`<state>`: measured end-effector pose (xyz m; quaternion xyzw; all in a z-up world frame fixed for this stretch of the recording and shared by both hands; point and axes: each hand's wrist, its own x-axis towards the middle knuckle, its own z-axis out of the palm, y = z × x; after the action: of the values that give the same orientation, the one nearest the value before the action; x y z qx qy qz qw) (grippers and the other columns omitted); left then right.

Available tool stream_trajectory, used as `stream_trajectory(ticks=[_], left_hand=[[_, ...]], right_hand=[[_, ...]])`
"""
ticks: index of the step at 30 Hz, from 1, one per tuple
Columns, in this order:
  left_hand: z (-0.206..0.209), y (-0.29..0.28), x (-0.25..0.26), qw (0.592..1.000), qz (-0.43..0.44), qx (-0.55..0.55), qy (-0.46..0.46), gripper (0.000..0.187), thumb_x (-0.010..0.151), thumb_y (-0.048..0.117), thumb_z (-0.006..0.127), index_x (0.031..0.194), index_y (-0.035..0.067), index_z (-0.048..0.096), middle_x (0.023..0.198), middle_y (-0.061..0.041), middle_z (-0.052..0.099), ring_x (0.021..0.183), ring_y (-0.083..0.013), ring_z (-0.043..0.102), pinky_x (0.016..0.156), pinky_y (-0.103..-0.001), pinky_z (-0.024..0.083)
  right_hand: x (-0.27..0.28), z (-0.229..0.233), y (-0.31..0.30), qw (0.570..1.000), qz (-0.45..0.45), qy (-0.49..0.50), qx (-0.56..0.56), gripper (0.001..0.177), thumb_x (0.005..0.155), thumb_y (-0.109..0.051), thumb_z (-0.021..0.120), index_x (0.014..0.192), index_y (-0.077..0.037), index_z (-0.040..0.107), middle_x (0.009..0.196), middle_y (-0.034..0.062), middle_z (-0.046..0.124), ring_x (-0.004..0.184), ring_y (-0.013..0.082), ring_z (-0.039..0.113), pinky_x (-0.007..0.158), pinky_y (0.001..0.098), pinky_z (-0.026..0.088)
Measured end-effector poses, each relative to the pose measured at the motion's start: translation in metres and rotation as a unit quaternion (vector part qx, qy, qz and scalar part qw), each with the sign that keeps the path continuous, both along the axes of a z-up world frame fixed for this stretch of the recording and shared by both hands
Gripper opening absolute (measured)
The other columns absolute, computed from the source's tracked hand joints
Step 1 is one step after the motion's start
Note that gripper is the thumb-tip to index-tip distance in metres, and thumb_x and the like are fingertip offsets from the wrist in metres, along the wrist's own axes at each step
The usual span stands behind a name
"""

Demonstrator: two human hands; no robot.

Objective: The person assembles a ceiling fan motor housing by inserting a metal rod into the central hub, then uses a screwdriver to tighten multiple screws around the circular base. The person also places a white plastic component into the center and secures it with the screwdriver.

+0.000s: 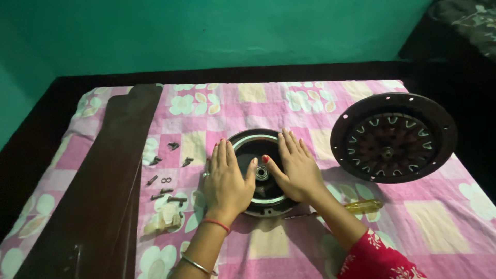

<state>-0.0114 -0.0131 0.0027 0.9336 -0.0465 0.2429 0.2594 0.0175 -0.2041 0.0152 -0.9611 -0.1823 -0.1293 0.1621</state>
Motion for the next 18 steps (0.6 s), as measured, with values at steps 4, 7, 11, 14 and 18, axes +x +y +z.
stream_trajectory(ticks=[4,7,11,14,18], left_hand=[[-0.003,-0.001,0.001,0.999,-0.012,-0.029,0.003,0.084,0.097,0.054,0.056,0.149,-0.01,0.038,0.156,-0.029,0.04,0.148,-0.0414,0.035,0.121,-0.049,0.025],[-0.004,0.008,0.001,0.992,-0.056,-0.109,-0.033,0.083,0.1,0.052,0.055,0.151,-0.011,0.035,0.157,-0.032,0.037,0.15,-0.0444,0.03,0.122,-0.048,0.023],[-0.016,0.028,-0.025,0.967,-0.099,-0.236,-0.02,0.072,0.108,0.04,0.045,0.154,-0.013,0.03,0.161,-0.035,0.031,0.151,-0.0467,0.027,0.121,-0.047,0.024],[-0.022,0.034,-0.037,0.961,-0.094,-0.26,-0.001,0.065,0.108,0.035,0.042,0.154,-0.01,0.033,0.16,-0.031,0.036,0.149,-0.0434,0.035,0.121,-0.045,0.029],[-0.022,0.029,-0.043,0.969,-0.08,-0.234,-0.016,0.062,0.108,0.032,0.041,0.154,-0.009,0.034,0.157,-0.031,0.04,0.146,-0.0437,0.039,0.118,-0.045,0.033]], right_hand=[[0.0,0.0,-0.002,1.0,0.0,0.003,0.028,0.084,0.102,-0.057,0.038,0.156,0.007,0.027,0.164,0.0287,0.025,0.153,0.0379,0.023,0.123,0.0453,0.015],[-0.007,0.007,-0.005,0.993,0.02,0.013,0.112,0.078,0.103,-0.051,0.039,0.158,0.003,0.028,0.166,0.0269,0.026,0.154,0.0386,0.022,0.125,0.0461,0.015],[-0.051,0.008,-0.024,0.985,0.106,-0.026,0.134,0.075,0.103,-0.043,0.048,0.159,0.002,0.027,0.167,0.0286,0.024,0.158,0.0421,0.019,0.126,0.05,0.014],[-0.088,0.007,-0.032,0.981,0.165,-0.099,0.009,0.071,0.098,-0.042,0.055,0.158,-0.008,0.036,0.166,0.0277,0.024,0.155,0.0445,0.018,0.123,0.0556,0.011],[-0.116,0.011,-0.039,0.955,0.241,-0.151,-0.083,0.061,0.094,-0.045,0.059,0.149,-0.021,0.051,0.165,0.0198,0.029,0.155,0.0386,0.022,0.124,0.0588,0.01]])
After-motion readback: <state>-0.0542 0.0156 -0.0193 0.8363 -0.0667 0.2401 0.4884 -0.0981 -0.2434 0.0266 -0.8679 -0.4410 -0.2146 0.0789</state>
